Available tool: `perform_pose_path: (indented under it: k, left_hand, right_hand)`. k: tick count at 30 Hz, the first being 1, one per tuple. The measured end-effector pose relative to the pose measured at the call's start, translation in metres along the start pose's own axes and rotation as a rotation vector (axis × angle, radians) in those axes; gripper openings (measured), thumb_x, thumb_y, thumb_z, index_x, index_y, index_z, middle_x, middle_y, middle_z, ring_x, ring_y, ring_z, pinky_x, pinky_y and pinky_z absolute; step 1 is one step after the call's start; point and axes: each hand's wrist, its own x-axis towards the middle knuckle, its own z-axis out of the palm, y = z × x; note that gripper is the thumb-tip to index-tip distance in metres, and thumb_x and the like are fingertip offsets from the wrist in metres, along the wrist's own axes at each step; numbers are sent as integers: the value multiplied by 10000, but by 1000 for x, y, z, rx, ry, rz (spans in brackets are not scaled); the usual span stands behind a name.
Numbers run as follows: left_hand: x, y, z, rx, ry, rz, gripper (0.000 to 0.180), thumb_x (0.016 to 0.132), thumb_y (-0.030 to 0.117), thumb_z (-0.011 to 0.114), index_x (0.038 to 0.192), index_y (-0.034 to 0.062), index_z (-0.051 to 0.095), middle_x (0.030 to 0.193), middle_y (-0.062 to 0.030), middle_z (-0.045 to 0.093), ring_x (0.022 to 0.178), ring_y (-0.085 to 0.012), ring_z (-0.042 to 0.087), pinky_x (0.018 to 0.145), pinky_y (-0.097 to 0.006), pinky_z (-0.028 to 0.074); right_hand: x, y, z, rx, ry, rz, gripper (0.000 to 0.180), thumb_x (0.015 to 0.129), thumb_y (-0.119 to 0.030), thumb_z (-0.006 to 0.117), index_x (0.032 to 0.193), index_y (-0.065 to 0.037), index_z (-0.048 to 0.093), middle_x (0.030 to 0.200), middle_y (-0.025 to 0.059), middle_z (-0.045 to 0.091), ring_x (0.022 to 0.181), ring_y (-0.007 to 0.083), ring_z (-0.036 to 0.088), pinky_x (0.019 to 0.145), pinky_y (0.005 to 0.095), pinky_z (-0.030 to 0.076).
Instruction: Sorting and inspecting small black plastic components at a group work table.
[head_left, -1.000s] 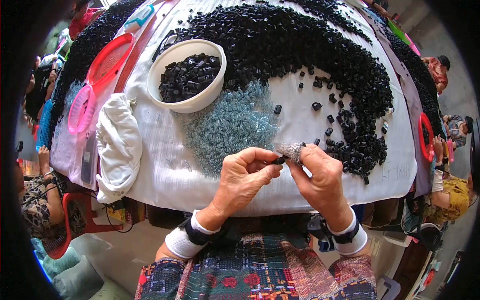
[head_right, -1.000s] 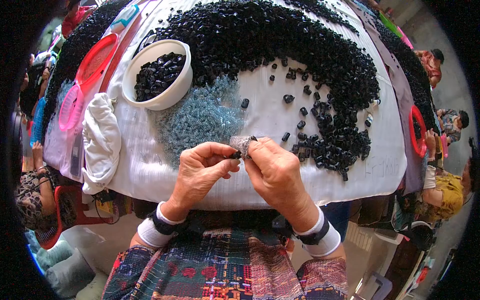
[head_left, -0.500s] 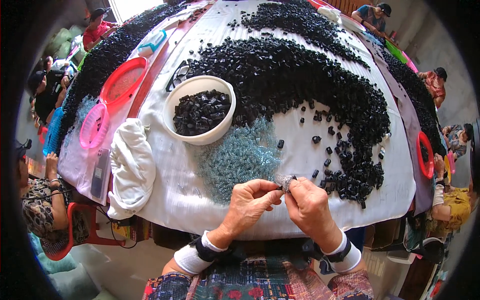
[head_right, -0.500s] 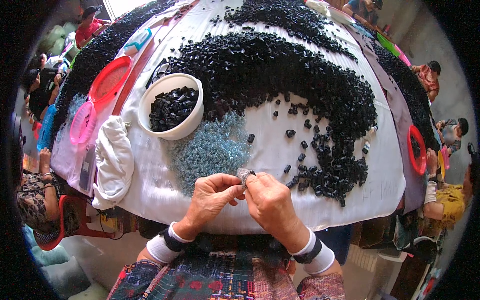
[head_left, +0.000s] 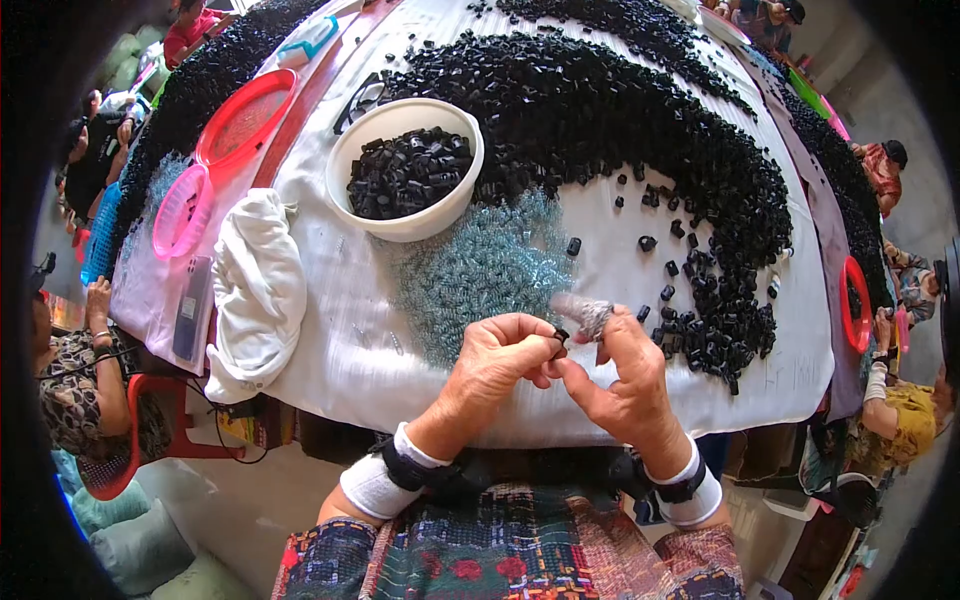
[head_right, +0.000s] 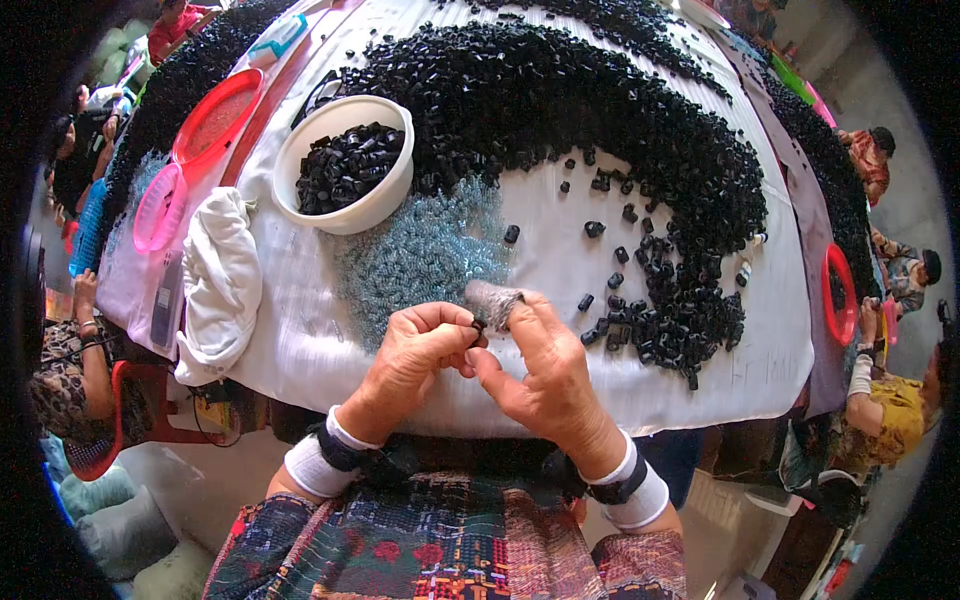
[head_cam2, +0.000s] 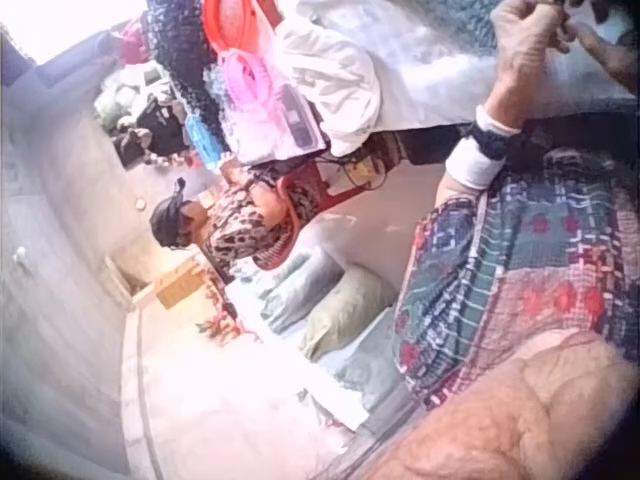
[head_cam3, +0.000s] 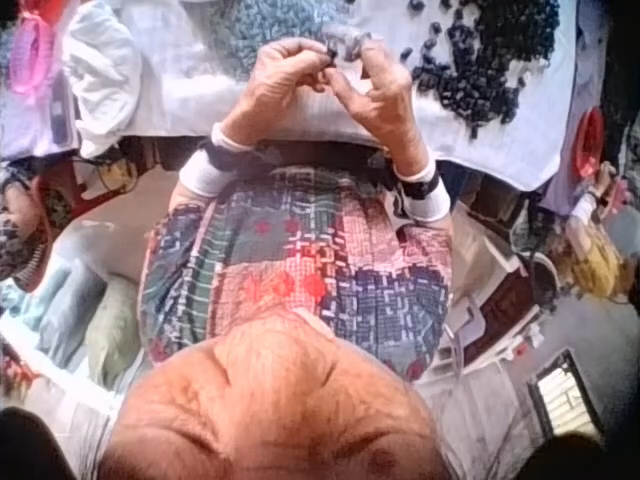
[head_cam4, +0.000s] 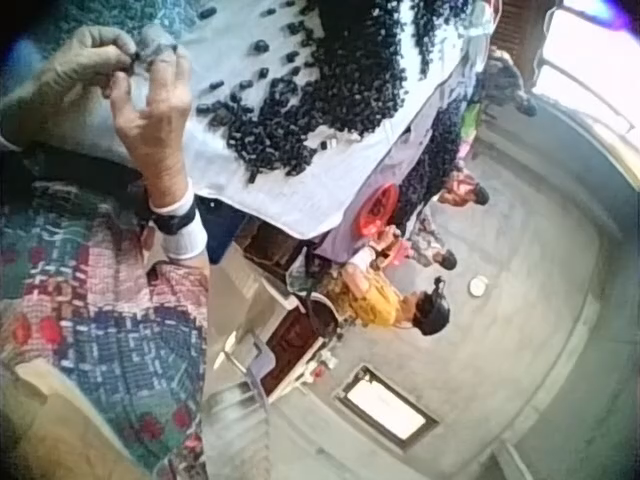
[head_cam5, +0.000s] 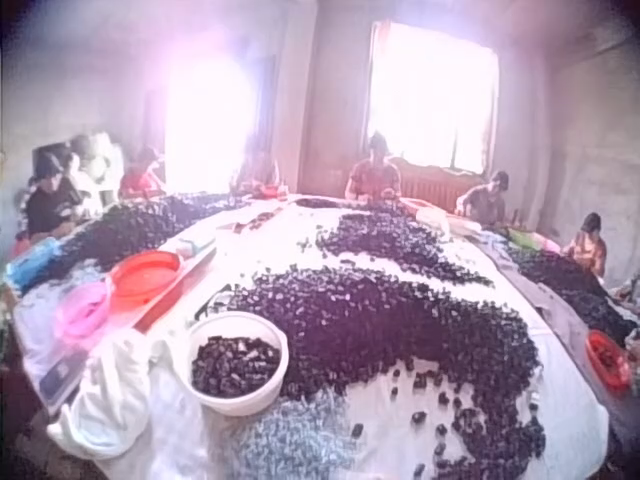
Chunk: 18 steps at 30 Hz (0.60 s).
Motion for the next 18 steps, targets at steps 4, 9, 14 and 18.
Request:
perform_pose_path:
  k: [4,9,14,18]
  left_hand:
    - [0,3,3,-55,-16,-12,137,840,112,632,915,-1,614,809,-86,652,704,-141,625,654,-256,516]
    - [-1,5,5,-104,-47,9,134,828,87,645,906,-20,624,809,-78,657,724,-124,629,673,-233,517]
    - [-2,4,6,-64,-39,2,112,820,66,636,883,-25,632,805,-70,655,728,-118,628,667,-229,511]
    - [-1,6,5,64,-36,-37,98,821,82,640,888,11,626,823,-21,635,741,-87,606,676,-209,484]
  right_hand:
    - [-1,2,4,-55,53,-44,429,667,-102,751,1038,29,578,931,162,564,789,315,575,669,391,484]
    - [-4,5,14,-290,95,-209,414,649,-154,776,962,33,581,852,136,542,754,298,546,633,378,470]
    - [-6,6,19,-322,89,-230,324,645,-112,756,878,17,571,804,129,528,733,295,537,614,388,464]
    - [-5,5,17,-368,88,-220,301,624,-91,750,838,11,564,785,127,528,706,296,534,579,379,462]
